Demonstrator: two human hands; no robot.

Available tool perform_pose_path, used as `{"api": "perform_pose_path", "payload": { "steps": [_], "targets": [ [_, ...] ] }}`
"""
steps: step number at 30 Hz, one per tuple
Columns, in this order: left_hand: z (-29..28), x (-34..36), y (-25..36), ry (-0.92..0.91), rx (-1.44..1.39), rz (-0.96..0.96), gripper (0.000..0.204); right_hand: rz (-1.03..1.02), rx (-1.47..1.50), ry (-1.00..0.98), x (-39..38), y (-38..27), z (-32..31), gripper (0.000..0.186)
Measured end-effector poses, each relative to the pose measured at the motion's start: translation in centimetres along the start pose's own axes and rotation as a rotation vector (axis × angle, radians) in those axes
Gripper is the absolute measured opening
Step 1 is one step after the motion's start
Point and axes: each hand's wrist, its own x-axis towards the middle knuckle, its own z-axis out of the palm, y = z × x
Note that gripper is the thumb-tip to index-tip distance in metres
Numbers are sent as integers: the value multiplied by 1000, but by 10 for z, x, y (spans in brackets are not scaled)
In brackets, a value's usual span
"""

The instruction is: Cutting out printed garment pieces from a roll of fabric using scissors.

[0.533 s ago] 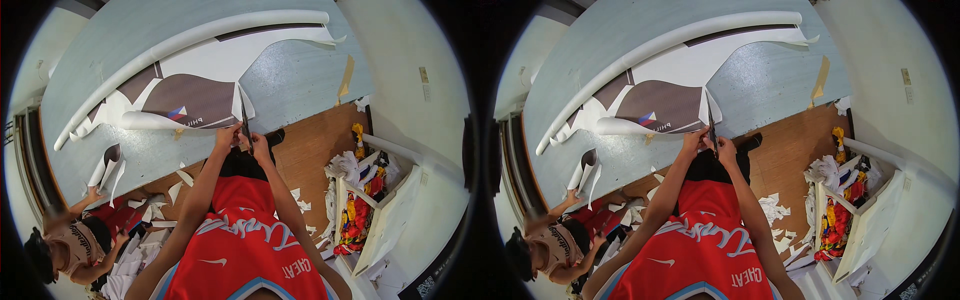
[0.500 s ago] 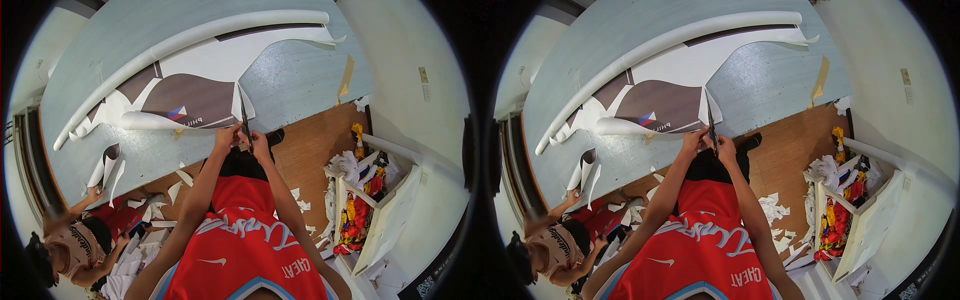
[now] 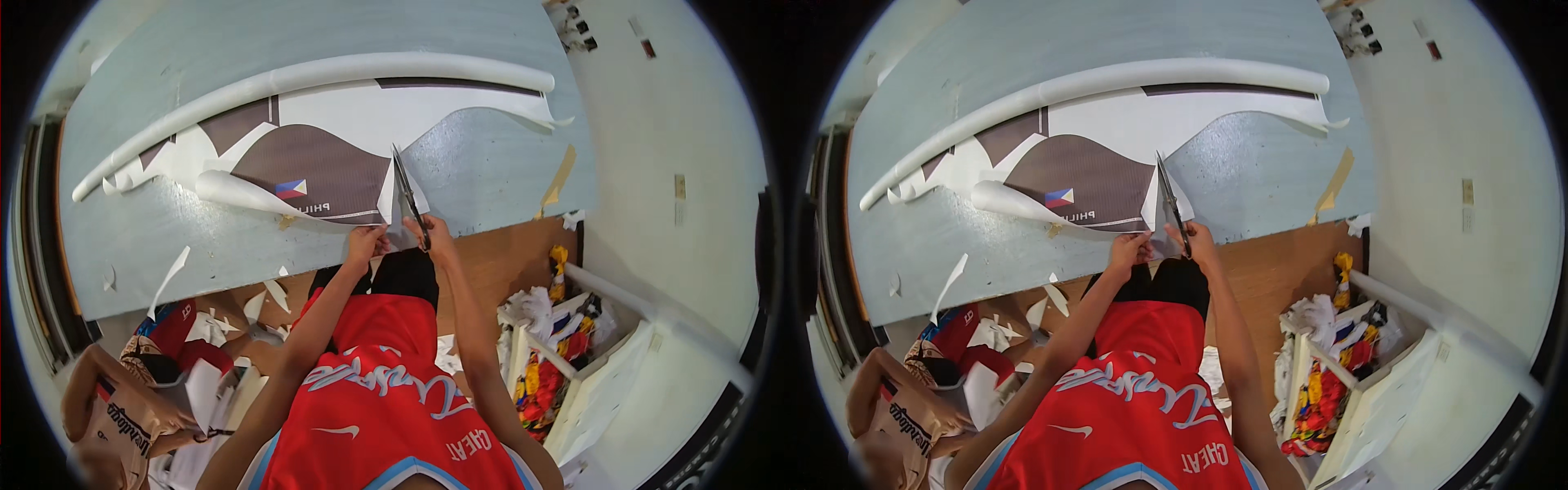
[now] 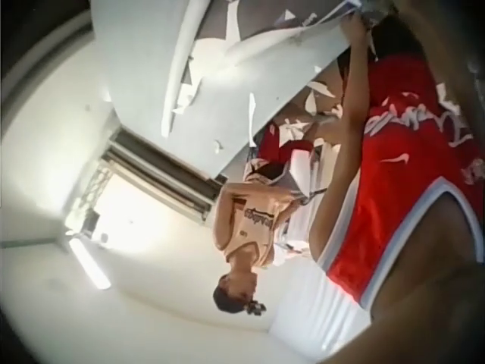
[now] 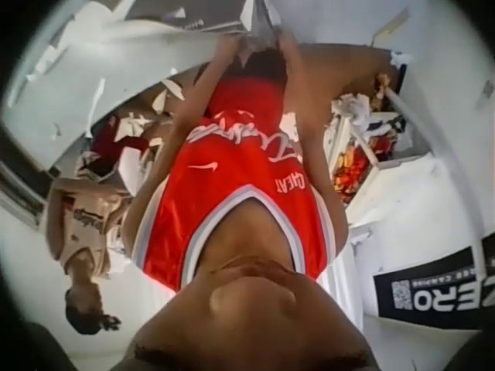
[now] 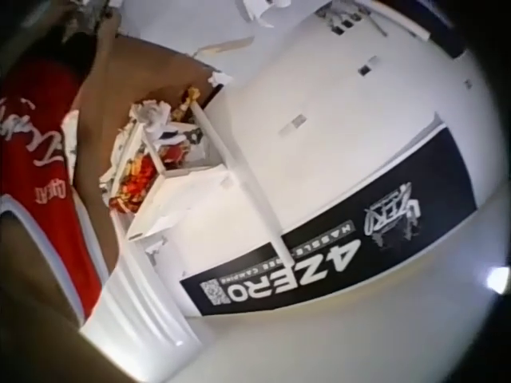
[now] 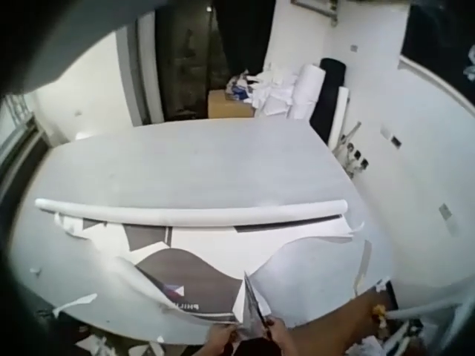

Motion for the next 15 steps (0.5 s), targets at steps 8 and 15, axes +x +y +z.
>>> {"api": "perform_pose_path", "payload": {
  "steps": [8,15],
  "targets": [
    [19,-10,-6,180,-110,-11,24,24,-459,-311,58,-60,-81,47],
    [71,-14,-8,264,-475,-75,36,-78,-666,-523,107,-85,-118,54]
  ]
}}
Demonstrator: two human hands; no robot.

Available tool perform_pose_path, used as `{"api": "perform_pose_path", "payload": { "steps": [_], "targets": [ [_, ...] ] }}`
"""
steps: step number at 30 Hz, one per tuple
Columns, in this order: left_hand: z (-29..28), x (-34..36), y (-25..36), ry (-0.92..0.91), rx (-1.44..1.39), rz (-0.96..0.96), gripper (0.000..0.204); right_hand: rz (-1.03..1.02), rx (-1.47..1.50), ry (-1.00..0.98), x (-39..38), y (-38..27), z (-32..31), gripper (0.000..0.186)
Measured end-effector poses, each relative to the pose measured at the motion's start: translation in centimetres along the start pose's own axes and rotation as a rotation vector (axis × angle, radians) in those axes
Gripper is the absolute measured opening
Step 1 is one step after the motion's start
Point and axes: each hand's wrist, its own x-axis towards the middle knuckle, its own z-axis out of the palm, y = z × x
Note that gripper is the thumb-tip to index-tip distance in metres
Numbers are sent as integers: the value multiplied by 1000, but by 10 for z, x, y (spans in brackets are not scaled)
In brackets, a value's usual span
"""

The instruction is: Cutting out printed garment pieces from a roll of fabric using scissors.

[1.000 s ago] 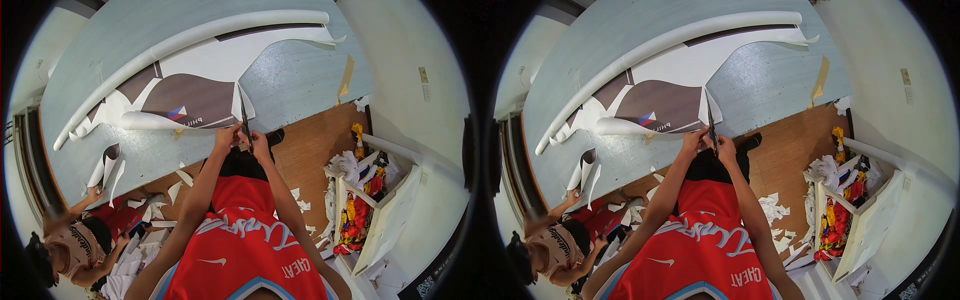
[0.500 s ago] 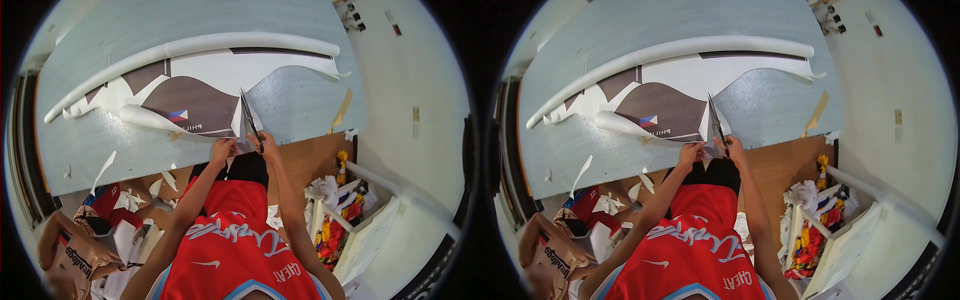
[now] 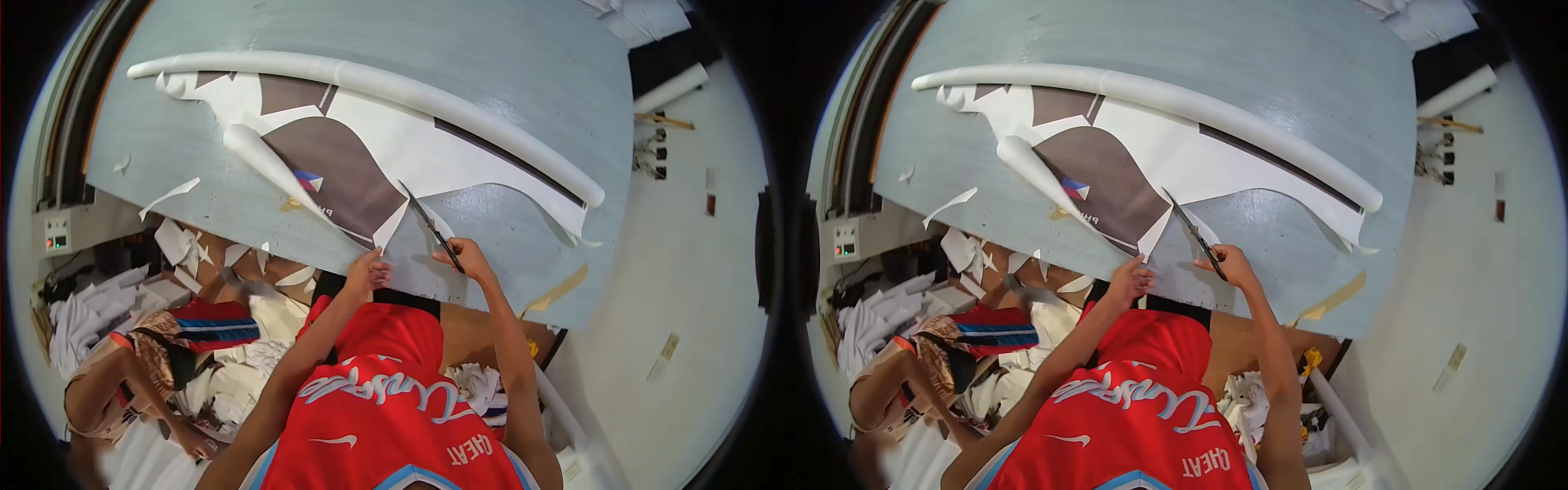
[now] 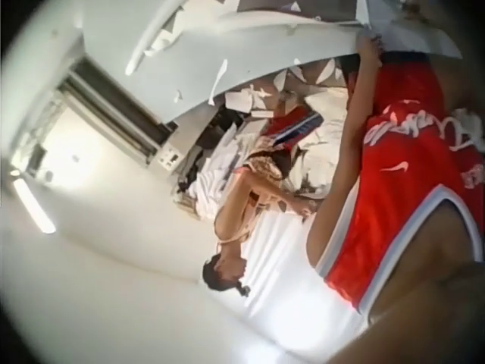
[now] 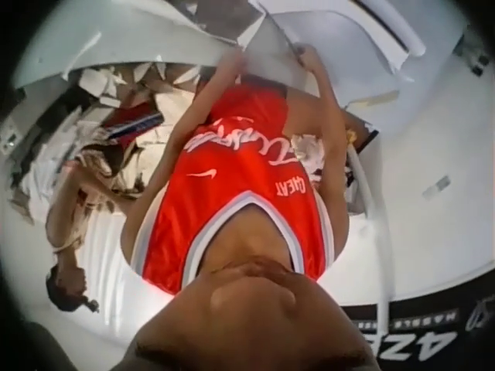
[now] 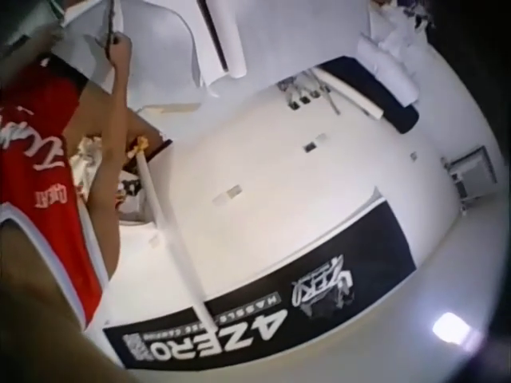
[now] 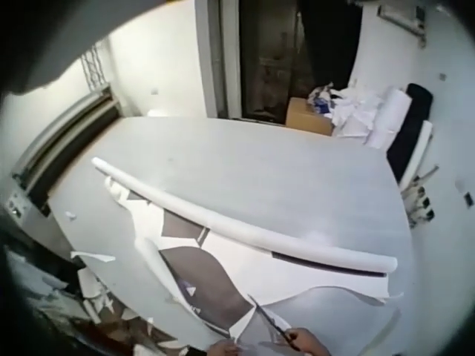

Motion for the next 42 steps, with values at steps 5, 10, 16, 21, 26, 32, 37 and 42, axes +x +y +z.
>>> {"api": "perform_pose_path", "payload": {
  "steps": [5,10,16,21,26,32,37,42],
  "targets": [
    [64,-3,-24,-237,-616,-62,44,-26,-88,-82,6,10,-21,57],
    [124,-7,23,274,592,645,36,-87,-89,-107,7,11,-31,58],
    [125,3,113,391,1761,1337,59,-64,-108,-117,5,11,-35,54],
    [112,9,176,88,1751,888,67,-33,-96,-154,7,17,-35,54],
    [89,18,147,69,1988,906,38,-10,-56,-187,4,2,-40,50],
    [67,19,80,160,1883,1154,42,-1,-127,-159,8,0,-35,53],
    [64,16,62,276,1844,1155,51,-66,-186,-107,12,-2,-29,55],
    [60,14,58,272,1789,1071,53,-32,-144,-123,16,-11,-19,55]
  ]
}}
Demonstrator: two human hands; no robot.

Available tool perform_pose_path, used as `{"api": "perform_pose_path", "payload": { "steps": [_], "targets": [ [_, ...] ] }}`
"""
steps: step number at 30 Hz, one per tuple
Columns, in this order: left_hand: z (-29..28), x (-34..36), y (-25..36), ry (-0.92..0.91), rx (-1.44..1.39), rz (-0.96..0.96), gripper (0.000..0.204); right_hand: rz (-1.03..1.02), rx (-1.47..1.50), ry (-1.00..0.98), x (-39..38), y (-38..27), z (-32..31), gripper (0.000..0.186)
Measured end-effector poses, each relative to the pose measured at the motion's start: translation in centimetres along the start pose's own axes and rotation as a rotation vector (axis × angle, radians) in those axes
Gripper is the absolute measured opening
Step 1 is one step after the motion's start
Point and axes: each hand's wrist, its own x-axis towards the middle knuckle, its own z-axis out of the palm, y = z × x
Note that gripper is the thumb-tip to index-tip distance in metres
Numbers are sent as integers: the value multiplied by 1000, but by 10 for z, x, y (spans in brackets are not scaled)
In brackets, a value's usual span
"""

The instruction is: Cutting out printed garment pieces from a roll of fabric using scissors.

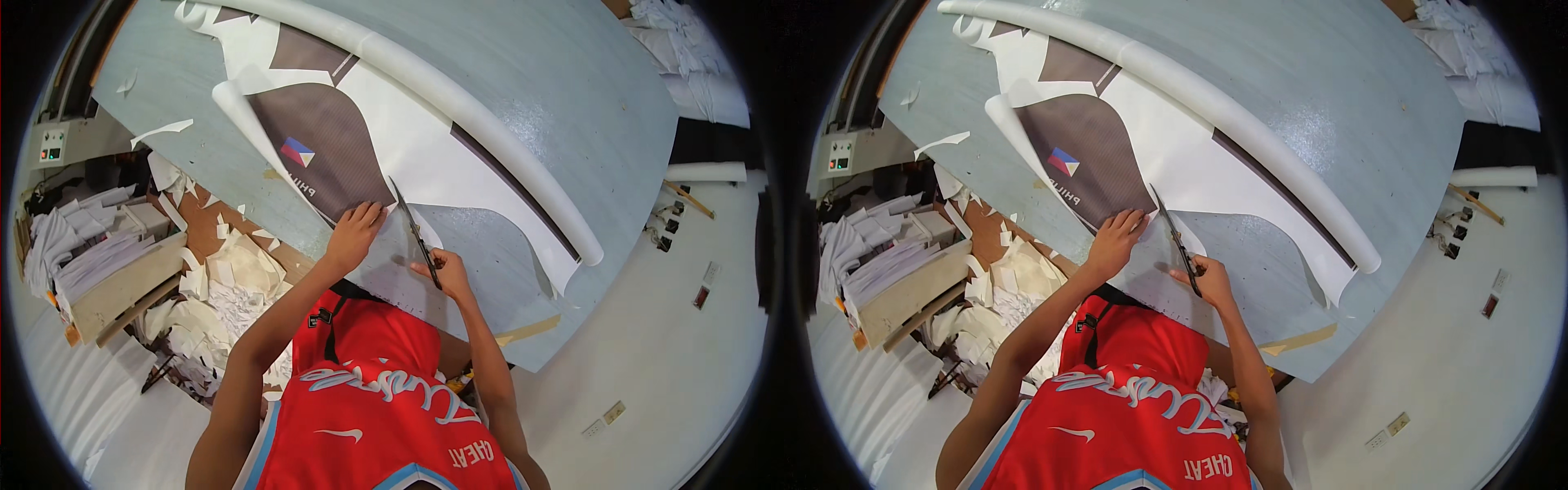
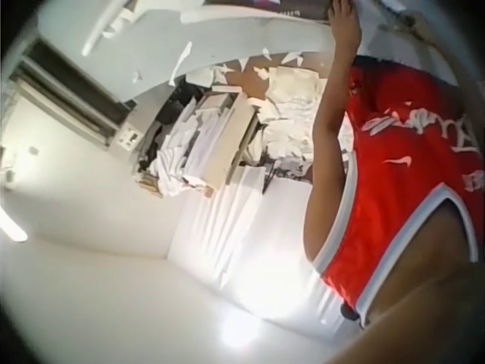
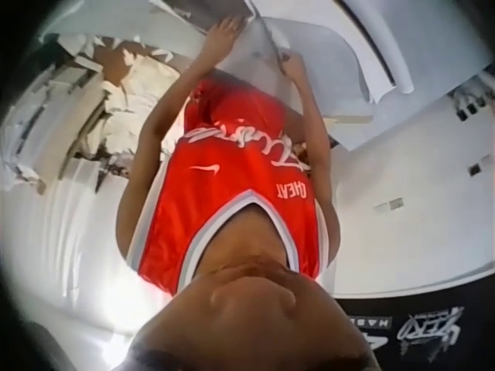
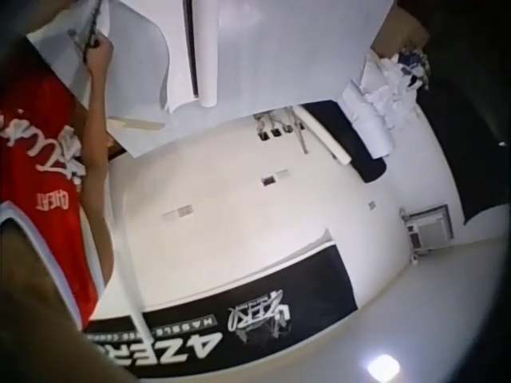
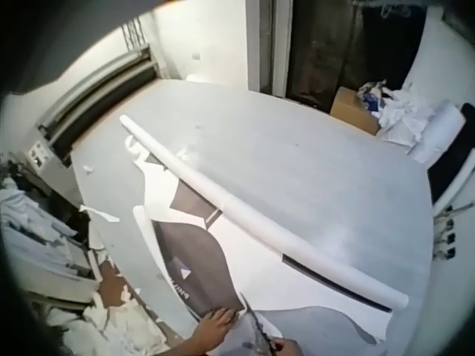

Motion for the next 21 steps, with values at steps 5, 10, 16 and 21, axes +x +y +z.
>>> {"api": "perform_pose_path", "payload": {
  "steps": [5,10,16,21],
  "targets": [
    [2,-2,-2,27,-39,-5,53,25,12,10,17,5,6,57],
    [1,-1,-2,38,-75,-29,54,40,130,5,36,-10,12,51],
    [1,-1,-3,57,-146,-53,52,40,174,25,54,-42,20,43],
    [1,-1,-4,65,-182,-46,47,21,194,26,72,-66,18,39]
  ]
}}
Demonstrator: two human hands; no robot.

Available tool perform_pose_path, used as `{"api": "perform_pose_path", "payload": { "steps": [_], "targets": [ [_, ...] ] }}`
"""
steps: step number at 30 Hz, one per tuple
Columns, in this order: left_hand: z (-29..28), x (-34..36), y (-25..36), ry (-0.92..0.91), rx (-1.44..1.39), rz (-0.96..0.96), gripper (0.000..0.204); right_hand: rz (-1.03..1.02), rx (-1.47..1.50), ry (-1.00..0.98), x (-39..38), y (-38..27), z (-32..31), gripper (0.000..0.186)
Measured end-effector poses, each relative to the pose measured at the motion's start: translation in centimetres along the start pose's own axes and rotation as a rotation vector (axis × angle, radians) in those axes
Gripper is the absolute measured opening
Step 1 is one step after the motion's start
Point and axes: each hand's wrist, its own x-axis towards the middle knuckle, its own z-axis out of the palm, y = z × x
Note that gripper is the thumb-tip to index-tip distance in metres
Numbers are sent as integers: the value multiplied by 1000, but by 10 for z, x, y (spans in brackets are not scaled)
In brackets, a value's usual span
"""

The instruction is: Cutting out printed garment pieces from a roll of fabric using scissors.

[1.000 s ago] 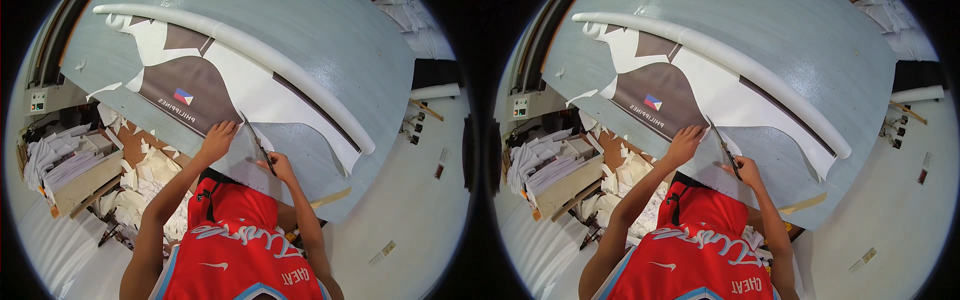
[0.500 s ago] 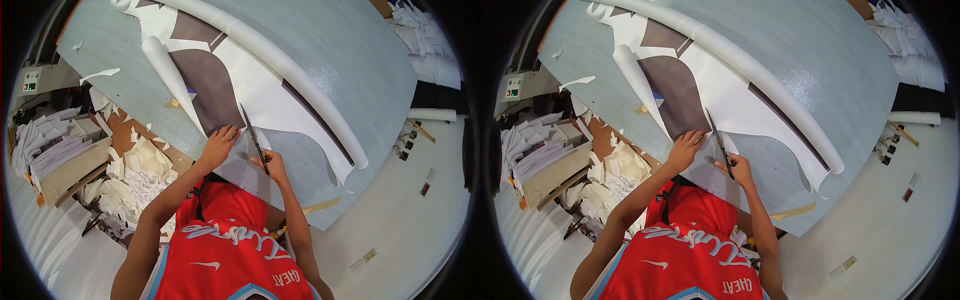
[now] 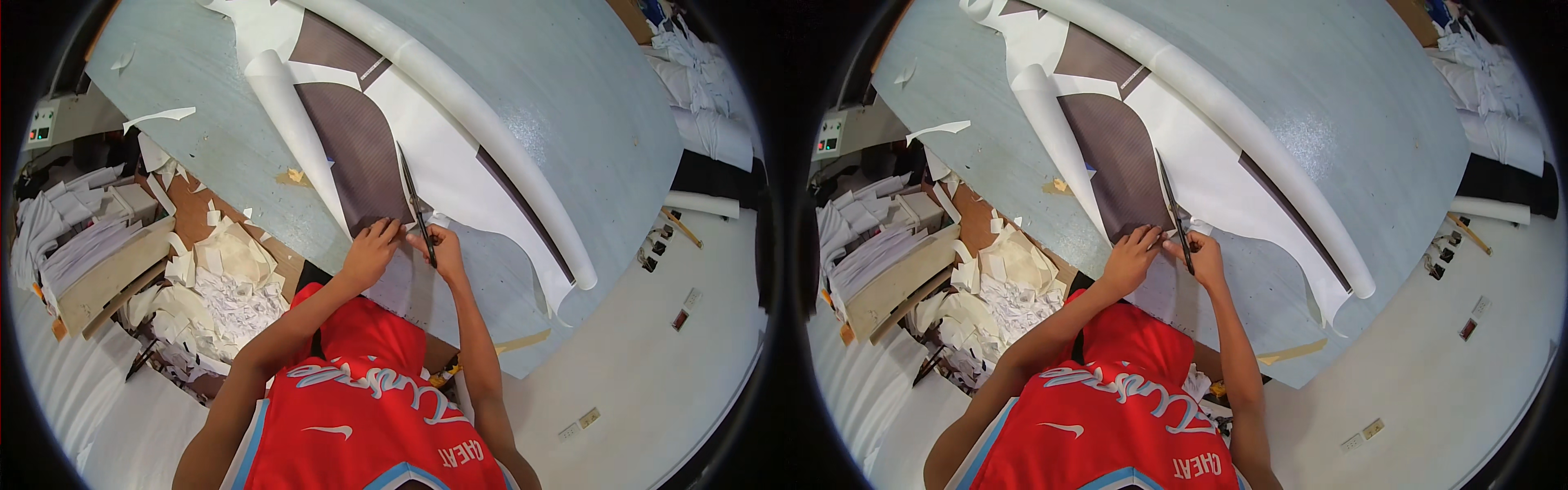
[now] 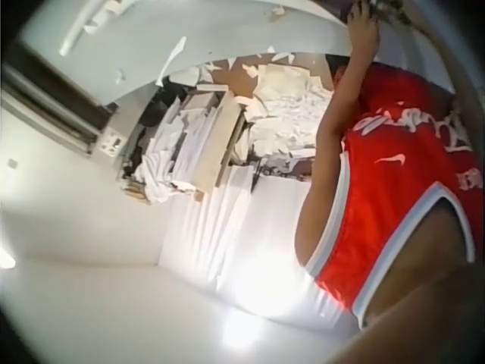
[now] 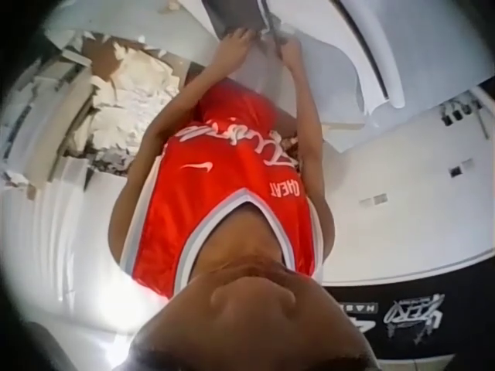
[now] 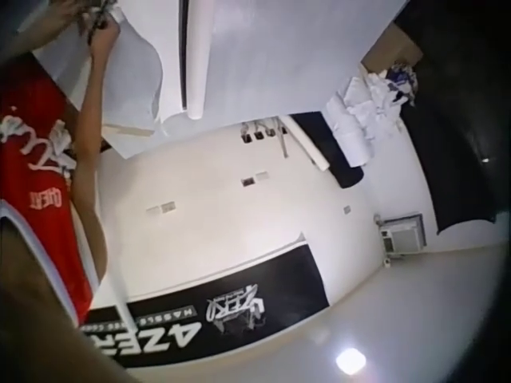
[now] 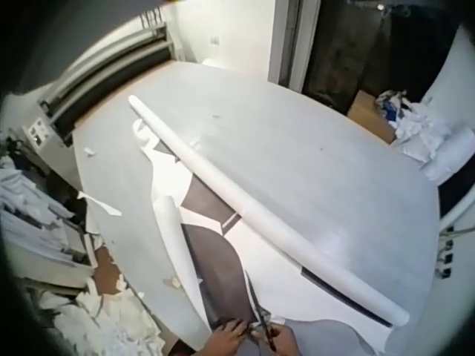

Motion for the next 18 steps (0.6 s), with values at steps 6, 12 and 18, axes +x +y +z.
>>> {"api": "perform_pose_path", "payload": {
  "steps": [6,12,18],
  "targets": [
    [-4,-1,-2,-25,41,18,49,81,-30,1,23,-40,-4,44],
    [-7,-2,-4,-28,34,31,55,-23,-214,-40,56,-58,-27,50],
    [-1,-5,-6,-6,66,6,52,-47,-309,-136,77,-94,-35,42]
  ]
}}
